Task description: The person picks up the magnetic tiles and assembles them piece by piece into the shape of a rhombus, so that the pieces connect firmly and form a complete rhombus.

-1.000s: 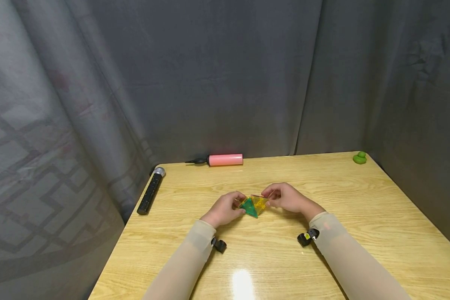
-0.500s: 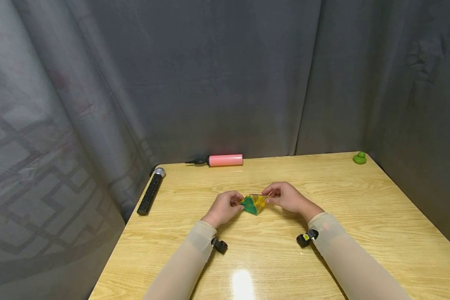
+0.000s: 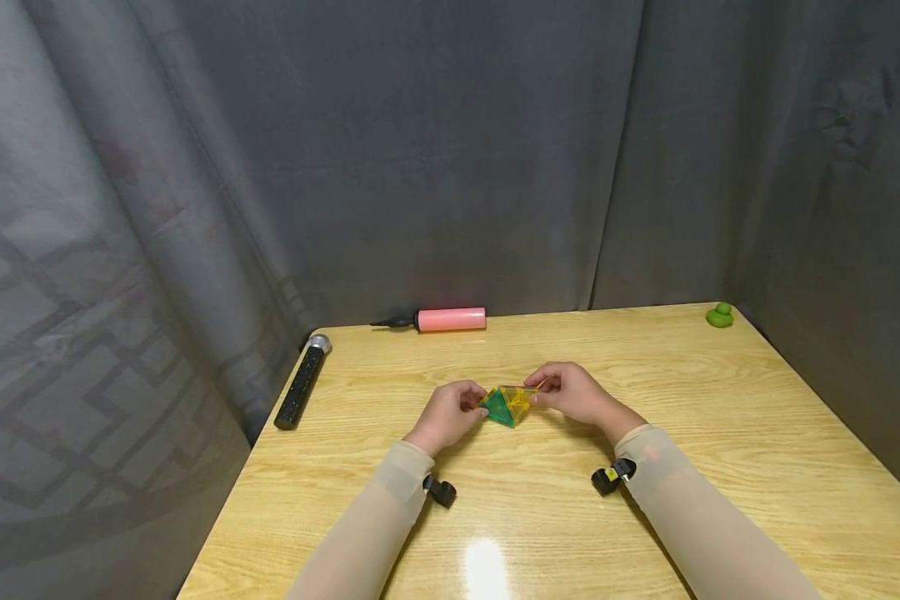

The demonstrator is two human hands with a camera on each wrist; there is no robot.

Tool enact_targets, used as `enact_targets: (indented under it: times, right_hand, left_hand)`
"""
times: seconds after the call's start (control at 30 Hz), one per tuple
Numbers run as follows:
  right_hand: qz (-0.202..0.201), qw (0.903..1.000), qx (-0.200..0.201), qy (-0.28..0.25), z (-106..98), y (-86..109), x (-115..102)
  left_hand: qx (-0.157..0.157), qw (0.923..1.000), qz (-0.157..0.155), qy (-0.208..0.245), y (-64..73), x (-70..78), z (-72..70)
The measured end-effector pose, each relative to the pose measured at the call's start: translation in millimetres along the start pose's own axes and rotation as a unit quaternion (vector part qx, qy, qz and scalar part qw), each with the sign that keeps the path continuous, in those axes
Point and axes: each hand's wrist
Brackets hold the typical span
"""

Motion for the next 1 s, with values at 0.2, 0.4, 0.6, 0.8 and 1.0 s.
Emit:
enact_targets:
  times: [0.2, 0.4, 0.6, 0.8, 1.0]
  right_hand:
    - [-0.002, 1.0, 0.0, 0.0, -0.3, -0.1, 0.2]
    - [-0.005, 0.9999, -0.001, -0.01, -0.4, 0.0, 1.6]
    - [-0.003, 1.0, -0.002, -0.007, -0.7, 0.1, 1.7]
    - [0.0, 1.0, 0.005, -0.001, -6.4, 0.4, 3.0]
    - [0.002, 0.9993, 0.031, 0.021, -17.2, 2.4, 4.4]
  left_hand:
    - [0.0, 1.0, 0.004, -0.002, 0.2, 1.1, -0.7]
    - [-0.001, 1.0, 0.009, 0.002, 0.7, 2.1, -0.7]
    - [-0.003, 0.9999, 0.01, 0.007, 0.5, -0.1, -0.5]
    - [-0.007, 0.9999, 0.006, 0.013, 0.0, -4.3, -4.3]
    - [0.001, 0.9999, 0.005, 0.008, 2.8, -3.1, -18.6]
Point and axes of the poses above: each hand's wrist, its own y-axis away from the middle knuckle, its own z-axis out of the palm, x = y × z, and after that the axes turned 7 degrees about -x, right-handed
